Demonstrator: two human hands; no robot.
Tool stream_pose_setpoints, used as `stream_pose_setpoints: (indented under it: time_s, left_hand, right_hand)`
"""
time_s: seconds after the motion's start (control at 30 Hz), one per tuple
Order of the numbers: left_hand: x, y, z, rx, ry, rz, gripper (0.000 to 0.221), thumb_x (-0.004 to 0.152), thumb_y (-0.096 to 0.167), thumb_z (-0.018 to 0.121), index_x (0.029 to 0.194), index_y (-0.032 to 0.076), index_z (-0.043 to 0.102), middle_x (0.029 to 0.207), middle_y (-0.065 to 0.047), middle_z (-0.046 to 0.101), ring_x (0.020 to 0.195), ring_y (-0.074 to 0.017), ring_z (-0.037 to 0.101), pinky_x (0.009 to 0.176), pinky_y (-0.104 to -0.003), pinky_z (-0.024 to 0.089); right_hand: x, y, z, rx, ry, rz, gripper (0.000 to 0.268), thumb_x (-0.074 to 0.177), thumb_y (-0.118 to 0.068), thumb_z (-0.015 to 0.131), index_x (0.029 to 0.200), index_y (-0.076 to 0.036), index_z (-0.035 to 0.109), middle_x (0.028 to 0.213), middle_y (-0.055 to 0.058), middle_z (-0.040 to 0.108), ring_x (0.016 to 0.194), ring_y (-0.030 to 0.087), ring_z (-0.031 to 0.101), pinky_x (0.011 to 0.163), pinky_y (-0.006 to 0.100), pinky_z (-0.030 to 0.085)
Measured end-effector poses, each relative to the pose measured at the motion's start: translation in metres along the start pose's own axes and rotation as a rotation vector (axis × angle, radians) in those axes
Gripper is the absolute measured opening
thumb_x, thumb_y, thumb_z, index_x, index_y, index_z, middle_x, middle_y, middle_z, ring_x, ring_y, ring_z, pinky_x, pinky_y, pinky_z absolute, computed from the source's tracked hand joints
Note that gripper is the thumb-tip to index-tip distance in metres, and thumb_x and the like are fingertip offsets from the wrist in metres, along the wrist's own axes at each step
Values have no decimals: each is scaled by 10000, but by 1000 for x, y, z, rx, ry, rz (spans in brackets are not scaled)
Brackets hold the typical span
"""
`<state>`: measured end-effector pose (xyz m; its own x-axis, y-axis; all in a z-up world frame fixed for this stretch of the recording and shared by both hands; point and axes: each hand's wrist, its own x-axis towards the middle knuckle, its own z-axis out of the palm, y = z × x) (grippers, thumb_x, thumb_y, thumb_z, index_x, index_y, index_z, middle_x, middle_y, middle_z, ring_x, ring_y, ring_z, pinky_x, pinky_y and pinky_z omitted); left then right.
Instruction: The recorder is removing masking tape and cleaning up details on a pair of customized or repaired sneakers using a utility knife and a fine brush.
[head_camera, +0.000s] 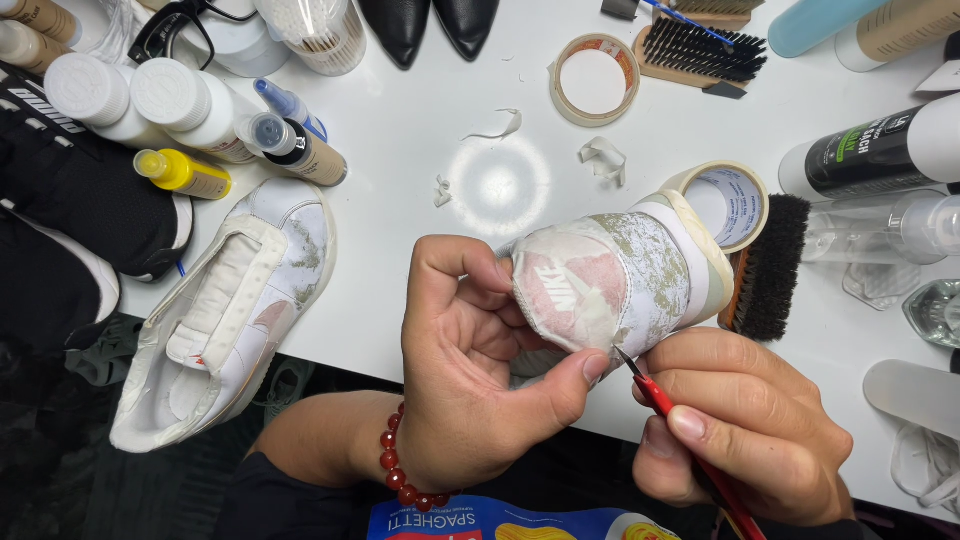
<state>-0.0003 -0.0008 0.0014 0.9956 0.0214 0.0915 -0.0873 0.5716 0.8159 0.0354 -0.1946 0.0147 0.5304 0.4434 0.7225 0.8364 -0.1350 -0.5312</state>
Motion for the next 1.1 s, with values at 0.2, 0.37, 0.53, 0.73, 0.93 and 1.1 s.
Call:
stream_pose_setpoints:
  time_s: [0.2,0.37,0.53,0.73,0.93,1.1]
  left_hand:
    - [1,2,-1,5,-5,-2,610,919,-123,754,1285,77,309,1228,-182,594,1142,-197,685,992,-345,622]
    - [0,1,-1,18,4,0,617,910,-124,760,1283,76,312,1222,-177,592,1135,-192,687,991,-344,623]
    - [-3,-1,-2,31,9,-2,611,903,-123,770,1260,70,314,1209,-169,598,1127,-184,689,991,-341,623]
    - [-2,-1,-2,12,4,-3,601,903,-126,779,1239,63,317,1205,-165,608,1132,-181,690,995,-335,619]
    - [-3,-2,-2,-4,18,5,623,893,-127,790,1262,65,326,1187,-143,578,1130,-181,687,991,-345,627]
    - [-2,0,-3,-10,18,-14,635,888,-113,793,1277,72,327,1193,-142,565,1140,-189,686,997,-357,633]
  right_hand:
    - [5,-6,-1,37,-11,65,276,903,-27,693,1088,-41,489,848,117,674,778,275,733,703,417,639]
    - [1,-5,0,22,-10,66,291,891,-12,702,1089,-37,490,846,120,672,776,282,737,691,409,638]
    - [3,-6,3,0,11,44,298,880,-5,713,1074,-22,487,830,135,670,759,281,739,670,390,630]
    - [1,-8,5,-30,31,39,260,894,-44,716,1059,-28,516,813,122,680,778,290,746,690,410,637]
    - [5,-17,3,-23,28,133,246,928,-109,715,1065,-49,519,830,105,689,798,277,754,711,405,642]
    - [7,-19,0,-27,-21,137,280,933,-181,725,1072,-50,520,842,106,692,820,290,757,737,410,646]
